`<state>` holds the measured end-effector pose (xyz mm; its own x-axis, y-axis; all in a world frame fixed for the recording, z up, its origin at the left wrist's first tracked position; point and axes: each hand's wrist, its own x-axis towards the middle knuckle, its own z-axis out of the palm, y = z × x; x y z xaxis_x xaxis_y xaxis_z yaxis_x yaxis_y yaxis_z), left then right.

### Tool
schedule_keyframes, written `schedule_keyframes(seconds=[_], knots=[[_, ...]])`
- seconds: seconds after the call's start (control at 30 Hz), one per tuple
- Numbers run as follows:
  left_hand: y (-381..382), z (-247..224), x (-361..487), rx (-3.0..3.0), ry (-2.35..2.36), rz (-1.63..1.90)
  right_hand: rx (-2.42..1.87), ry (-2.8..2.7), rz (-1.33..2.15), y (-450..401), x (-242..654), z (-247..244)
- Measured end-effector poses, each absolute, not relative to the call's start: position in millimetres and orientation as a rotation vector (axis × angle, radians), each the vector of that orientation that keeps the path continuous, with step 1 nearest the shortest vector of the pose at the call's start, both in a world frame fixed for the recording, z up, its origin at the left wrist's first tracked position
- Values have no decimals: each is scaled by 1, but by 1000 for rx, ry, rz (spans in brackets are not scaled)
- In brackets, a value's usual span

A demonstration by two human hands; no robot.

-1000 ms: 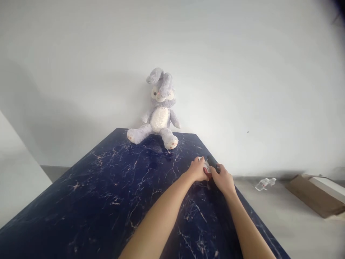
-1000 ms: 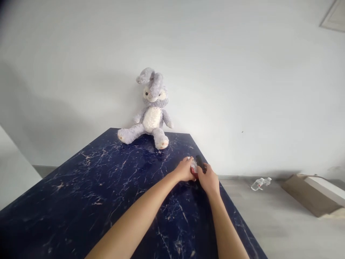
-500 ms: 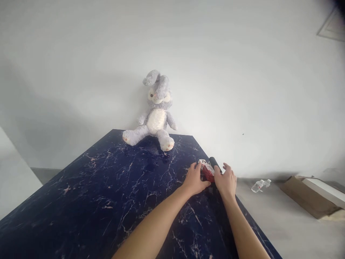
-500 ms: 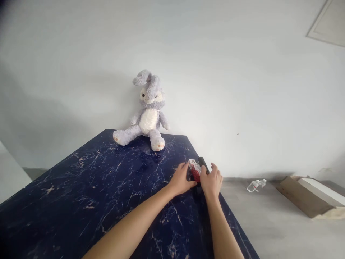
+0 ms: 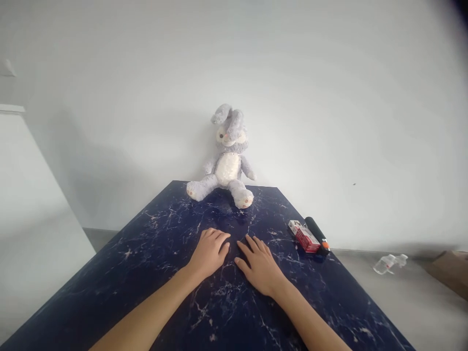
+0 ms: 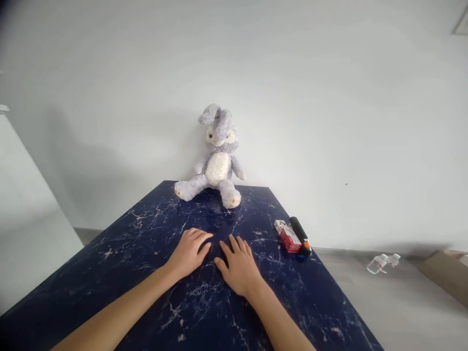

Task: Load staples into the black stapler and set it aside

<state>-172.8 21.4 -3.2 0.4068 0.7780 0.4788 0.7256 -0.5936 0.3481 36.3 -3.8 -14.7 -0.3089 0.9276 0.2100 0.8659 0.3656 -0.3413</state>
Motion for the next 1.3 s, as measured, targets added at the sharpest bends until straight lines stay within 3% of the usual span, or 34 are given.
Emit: schedule_keyframes(seconds=[0.27,1.3], knots=[[10,-12,-212,2580,1453,663,-1623,-2294,346,-7,39,-10],[11,-7,-209,2603,1517,560,-1585,-2306,414,-12,41,4]])
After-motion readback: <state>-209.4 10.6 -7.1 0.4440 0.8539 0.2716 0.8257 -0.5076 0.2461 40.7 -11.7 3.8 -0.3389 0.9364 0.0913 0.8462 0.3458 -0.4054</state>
